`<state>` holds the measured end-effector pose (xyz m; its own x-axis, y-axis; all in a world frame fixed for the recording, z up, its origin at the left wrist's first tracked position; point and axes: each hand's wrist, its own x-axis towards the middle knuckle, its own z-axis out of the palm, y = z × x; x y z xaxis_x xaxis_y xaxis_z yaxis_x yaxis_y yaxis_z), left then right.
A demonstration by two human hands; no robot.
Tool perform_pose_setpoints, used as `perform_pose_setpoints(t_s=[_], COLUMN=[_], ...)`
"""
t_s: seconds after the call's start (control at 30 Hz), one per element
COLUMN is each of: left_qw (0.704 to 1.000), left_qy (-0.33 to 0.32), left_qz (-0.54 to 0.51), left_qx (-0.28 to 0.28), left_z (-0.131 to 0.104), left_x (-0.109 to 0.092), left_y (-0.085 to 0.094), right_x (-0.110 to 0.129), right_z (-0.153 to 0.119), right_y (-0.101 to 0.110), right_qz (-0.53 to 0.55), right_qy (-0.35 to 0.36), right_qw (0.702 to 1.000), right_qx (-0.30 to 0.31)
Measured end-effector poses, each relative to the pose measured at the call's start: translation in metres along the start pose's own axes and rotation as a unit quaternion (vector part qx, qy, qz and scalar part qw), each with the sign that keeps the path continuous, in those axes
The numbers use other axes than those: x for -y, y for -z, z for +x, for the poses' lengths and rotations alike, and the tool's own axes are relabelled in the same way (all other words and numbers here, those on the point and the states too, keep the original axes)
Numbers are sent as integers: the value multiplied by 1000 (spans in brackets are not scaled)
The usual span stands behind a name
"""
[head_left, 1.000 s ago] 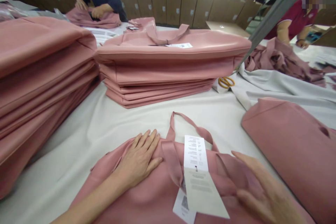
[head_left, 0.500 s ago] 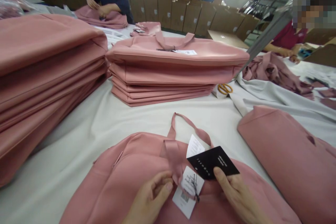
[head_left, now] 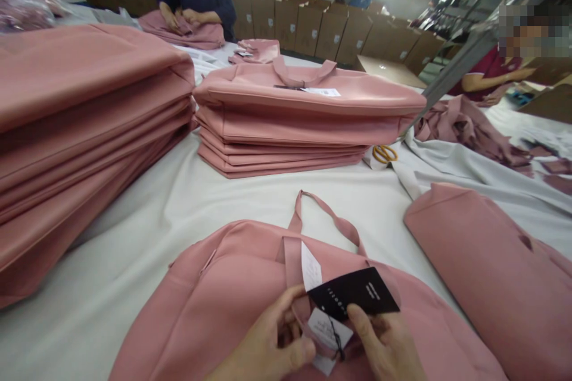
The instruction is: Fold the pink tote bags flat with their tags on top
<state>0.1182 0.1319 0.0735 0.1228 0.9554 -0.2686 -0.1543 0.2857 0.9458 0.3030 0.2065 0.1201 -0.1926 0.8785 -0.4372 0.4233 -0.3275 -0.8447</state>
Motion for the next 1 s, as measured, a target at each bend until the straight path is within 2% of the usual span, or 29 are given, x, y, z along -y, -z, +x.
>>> perform_pose_setpoints(t_s=[0.1,0.17,0.2,0.27,0.3,0.33,0.4,0.43,0.53,0.6,0.63,0.67,0.73,0.8,0.83,0.87,0.9,0.97,1.0], left_qw=[999,997,993,981,978,977,975,973,965,961,959,957,948,929,921,922,938,988,996], left_qy=[-11,-35,-55,-95,-107,-110,-115,-122,-153,-170,-180,-191,-223,-267,-277,-267,-236,-123,-63], left_qz=[-30,38,82,136,143,142,137,137,143,149,153,157,173,202,217,218,196,53,-48], left_qx=[-16,-54,-71,-97,-107,-115,-134,-142,-158,-159,-157,-154,-146,-159,-170,-173,-160,-80,-31], left_z=[0,0,0,-1,-1,-2,-3,-3,-3,-2,-2,-2,-3,-4,-6,-7,-8,-10,-11], left_x=[3,2,1,-2,-4,-6,-11,-13,-22,-27,-29,-29,-24,-14,-7,-2,2,2,-1], left_y=[-8,-10,-11,-11,-11,-11,-12,-12,-12,-13,-13,-13,-13,-12,-12,-11,-11,-11,-11], right_x=[3,3,3,0,-1,-3,-5,-6,-7,-6,-6,-6,-7,-7,-6,-5,-2,5,9], right_z=[3,8,11,16,17,16,13,10,8,10,10,11,8,3,0,-3,-5,-7,-7], right_y=[-8,-8,-6,2,7,13,22,25,24,18,15,11,6,4,3,3,3,1,-2], right_qz=[83,129,119,8,-79,-167,-294,-328,-395,-419,-410,-387,-317,-248,-219,-192,-165,-112,-92], right_qy=[-13,23,56,151,210,271,383,430,531,541,529,504,424,333,292,257,228,182,168], right_qw=[994,987,985,978,959,927,849,819,748,729,743,772,848,909,930,944,952,959,958], right_qx=[-74,-98,-107,-145,-171,-196,-214,-193,-50,4,3,-7,-17,17,47,81,117,185,214])
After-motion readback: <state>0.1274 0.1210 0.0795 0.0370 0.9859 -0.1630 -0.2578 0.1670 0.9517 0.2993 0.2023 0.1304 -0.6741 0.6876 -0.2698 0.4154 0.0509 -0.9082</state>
